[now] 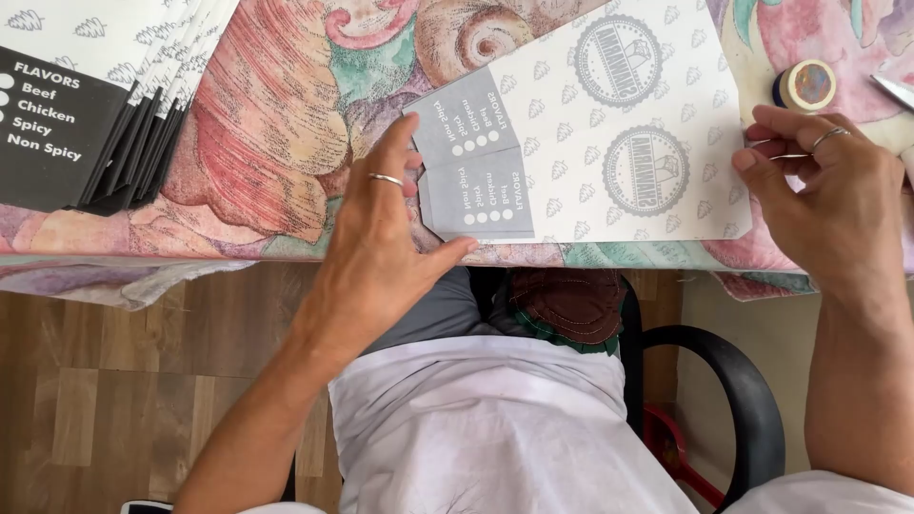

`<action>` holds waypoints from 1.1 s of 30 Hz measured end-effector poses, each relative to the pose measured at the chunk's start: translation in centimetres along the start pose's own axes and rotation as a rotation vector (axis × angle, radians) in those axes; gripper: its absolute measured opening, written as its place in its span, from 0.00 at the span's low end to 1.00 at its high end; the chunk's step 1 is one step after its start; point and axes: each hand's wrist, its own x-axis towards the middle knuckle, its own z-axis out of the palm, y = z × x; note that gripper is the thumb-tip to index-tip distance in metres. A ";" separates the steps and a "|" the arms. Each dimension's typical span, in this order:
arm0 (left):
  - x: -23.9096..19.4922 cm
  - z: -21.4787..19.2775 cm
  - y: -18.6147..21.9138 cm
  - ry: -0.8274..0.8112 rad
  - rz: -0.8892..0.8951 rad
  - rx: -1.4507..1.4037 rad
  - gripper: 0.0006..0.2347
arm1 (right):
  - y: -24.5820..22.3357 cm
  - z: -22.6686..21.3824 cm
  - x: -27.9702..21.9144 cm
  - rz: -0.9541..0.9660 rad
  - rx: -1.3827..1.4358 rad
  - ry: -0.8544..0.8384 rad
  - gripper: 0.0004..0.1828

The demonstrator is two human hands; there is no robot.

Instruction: Folding paper shawarma wraps and securing them with tape before stacking them.

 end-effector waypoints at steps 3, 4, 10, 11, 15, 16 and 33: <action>0.0 0.3 0.2 0.019 0.054 -0.013 0.48 | -1.6 -0.6 1.1 0.129 -0.039 -0.038 0.22; -0.1 0.3 0.3 0.012 0.061 -0.016 0.48 | -1.5 -0.6 1.4 0.137 -0.042 -0.031 0.22; -0.1 0.6 0.2 0.026 0.032 0.014 0.45 | -0.8 -0.1 3.5 0.377 0.031 -0.066 0.18; -0.2 0.7 0.2 0.031 0.039 0.010 0.44 | -0.5 0.1 3.8 0.412 0.018 -0.060 0.16; -0.2 1.0 -0.3 0.053 0.058 0.020 0.43 | -1.3 0.6 3.8 0.392 0.122 0.003 0.15; -0.1 0.9 -0.1 0.056 0.058 0.022 0.43 | -1.6 0.7 3.8 0.389 0.123 0.003 0.15; 7.1 0.5 -0.8 0.397 0.099 -0.710 0.20 | 0.9 1.2 6.0 -0.300 0.814 0.470 0.16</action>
